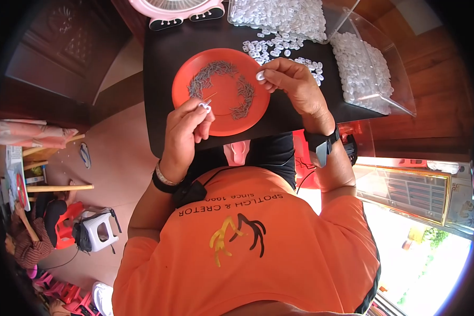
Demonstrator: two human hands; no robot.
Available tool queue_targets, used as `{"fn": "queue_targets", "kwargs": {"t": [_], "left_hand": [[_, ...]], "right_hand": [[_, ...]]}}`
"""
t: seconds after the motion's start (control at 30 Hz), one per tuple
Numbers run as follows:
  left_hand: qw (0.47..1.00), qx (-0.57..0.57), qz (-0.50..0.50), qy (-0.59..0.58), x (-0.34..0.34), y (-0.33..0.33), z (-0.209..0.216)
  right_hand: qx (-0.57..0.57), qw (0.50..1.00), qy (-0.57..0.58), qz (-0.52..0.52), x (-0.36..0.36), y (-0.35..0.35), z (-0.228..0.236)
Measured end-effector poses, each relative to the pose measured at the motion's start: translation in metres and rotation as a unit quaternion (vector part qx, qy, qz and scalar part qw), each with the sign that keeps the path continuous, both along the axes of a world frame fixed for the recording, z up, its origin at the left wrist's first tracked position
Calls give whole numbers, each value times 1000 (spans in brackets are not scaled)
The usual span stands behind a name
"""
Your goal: Assembling small white plastic components by manually inserting thin metal pins into them.
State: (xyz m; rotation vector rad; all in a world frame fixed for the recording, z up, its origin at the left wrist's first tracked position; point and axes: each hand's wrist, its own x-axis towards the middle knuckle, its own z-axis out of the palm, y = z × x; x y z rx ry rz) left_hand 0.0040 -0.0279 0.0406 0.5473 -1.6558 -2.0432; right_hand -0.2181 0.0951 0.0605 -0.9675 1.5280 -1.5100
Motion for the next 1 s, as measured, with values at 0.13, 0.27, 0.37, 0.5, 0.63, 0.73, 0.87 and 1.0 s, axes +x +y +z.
{"fn": "queue_targets", "kwargs": {"t": [0.13, 0.27, 0.37, 0.5, 0.63, 0.73, 0.87, 1.0], "left_hand": [[999, 21, -26, 11, -5, 3, 3], [996, 51, -40, 54, -7, 1, -2], [994, 76, -31, 73, -7, 1, -4], [991, 78, -31, 101, -5, -2, -8], [993, 76, -28, 91, -4, -1, -7], [997, 57, -2, 61, -5, 2, -5], [999, 7, 38, -9, -4, 5, -1], [998, -32, 54, 8, -7, 8, -5]], "right_hand": [[-24, 997, -65, 29, 30, -12, 4], [-21, 998, -30, 53, 52, -20, 5], [-1, 997, -34, 74, 63, -24, 2], [-44, 996, -31, 67, 72, -26, -2], [-58, 996, 11, 64, 69, -27, -10], [-18, 998, 3, 54, 63, -28, -13], [-23, 998, -61, 4, 62, -31, -5], [-44, 996, -71, 7, 61, -33, -5]]}}
